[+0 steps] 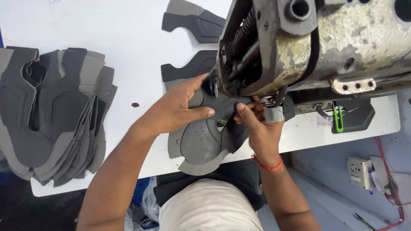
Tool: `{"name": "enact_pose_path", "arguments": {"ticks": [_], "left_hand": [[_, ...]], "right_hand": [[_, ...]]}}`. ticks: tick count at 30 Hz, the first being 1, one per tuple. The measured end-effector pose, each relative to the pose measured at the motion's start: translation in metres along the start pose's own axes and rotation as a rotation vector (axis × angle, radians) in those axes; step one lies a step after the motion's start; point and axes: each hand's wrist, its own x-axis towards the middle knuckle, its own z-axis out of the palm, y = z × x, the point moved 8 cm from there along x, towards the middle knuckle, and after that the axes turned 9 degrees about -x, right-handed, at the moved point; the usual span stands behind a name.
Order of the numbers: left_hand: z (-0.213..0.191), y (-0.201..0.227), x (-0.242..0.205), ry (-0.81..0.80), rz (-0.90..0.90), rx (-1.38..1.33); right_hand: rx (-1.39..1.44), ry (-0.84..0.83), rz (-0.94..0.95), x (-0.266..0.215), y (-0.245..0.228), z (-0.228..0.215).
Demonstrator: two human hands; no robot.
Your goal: The person sews gray and black shoe parts using a sewing machine, then cuts the excess thread with green scissors. They repeat this process for multiple shoe parts, stacking the finished pieces on the table.
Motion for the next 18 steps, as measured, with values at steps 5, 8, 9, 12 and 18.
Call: {"name": "enact_pose_path", "arguments": {"ticks": [5,8,9,12,18], "left_hand": [[-0.003,0.009,0.003,-0.018,0.026,-0.009],[-0.005,0.016,0.008,-0.044,0.043,-0.045],[-0.005,0.018,0.009,-0.062,0.046,-0.070],[-0.010,0.016,0.017,-0.094,0.070,-0.135],[-0.016,0.029,0.022,-0.111,0.083,-0.189]], "right_hand": [[-0.081,-0.016,-0.030,0.001,-0.005,0.002],[-0.150,0.010,-0.017,0.002,-0.005,0.003],[-0.196,0.025,-0.012,0.002,-0.005,0.003],[-0.159,0.051,-0.006,0.004,-0.006,0.006],[-0.298,0.038,0.020,0.010,0.003,0.006]]}}
